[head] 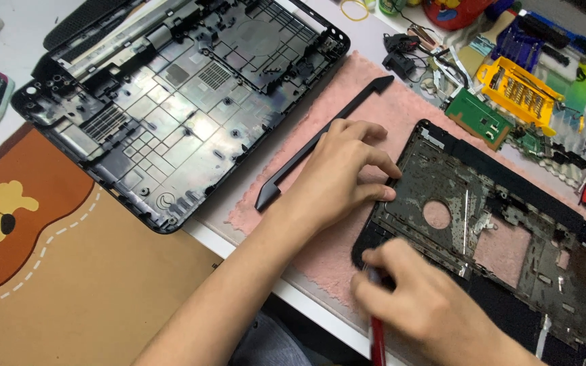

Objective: Cleaning the internal chassis of a disassembled laptop using a brush to remove dust and debris.

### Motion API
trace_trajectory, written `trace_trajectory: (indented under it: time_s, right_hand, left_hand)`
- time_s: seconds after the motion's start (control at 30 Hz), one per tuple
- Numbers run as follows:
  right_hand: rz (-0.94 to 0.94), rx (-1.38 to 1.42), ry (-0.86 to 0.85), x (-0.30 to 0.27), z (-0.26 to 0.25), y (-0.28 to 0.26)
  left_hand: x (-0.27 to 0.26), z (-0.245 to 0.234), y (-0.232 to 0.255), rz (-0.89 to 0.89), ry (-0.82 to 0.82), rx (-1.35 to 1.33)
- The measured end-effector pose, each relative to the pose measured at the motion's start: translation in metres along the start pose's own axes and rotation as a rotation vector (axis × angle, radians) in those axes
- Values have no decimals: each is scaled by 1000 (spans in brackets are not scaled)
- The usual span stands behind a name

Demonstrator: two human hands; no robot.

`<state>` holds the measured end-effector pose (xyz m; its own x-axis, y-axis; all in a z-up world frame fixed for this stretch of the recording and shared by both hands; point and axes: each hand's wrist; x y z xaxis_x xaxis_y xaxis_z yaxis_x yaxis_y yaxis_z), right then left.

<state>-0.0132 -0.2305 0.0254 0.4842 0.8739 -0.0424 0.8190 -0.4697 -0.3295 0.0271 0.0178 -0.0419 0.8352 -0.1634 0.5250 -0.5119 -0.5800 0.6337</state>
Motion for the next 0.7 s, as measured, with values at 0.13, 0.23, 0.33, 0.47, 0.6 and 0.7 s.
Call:
trace_trajectory:
  time_s: [0.13,0.23,0.33,0.47,0.6,0.7]
  right_hand:
    - [-96,-19,0,-9,5,4]
    - [-81,-24,-22,-6,2,5]
    - [-78,-8,-25,-10,6,3]
    - [-34,22,17,-11,9,11]
    - [-155,50,34,-12,11,4]
    - [-11,-7,50,-12,14,16]
  left_hand:
    - [0,0,3,-4,-17,1]
    - [-1,-1,3,-19,-21,-2]
    - [0,-1,4,-15,-22,1]
    - [-1,-1,3,-12,-12,-5]
    - [-1,1,1,4,-17,4]
    - [-1,-1,-1,-6,-17,-8]
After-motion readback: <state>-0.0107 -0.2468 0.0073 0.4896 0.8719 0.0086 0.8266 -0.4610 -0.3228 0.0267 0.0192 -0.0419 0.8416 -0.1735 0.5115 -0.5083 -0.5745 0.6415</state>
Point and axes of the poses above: each hand's wrist, its own x-axis towards the middle knuckle, its own z-axis out of the palm, y = z × x, and after that the axes turned 12 degrees about z, right-handed
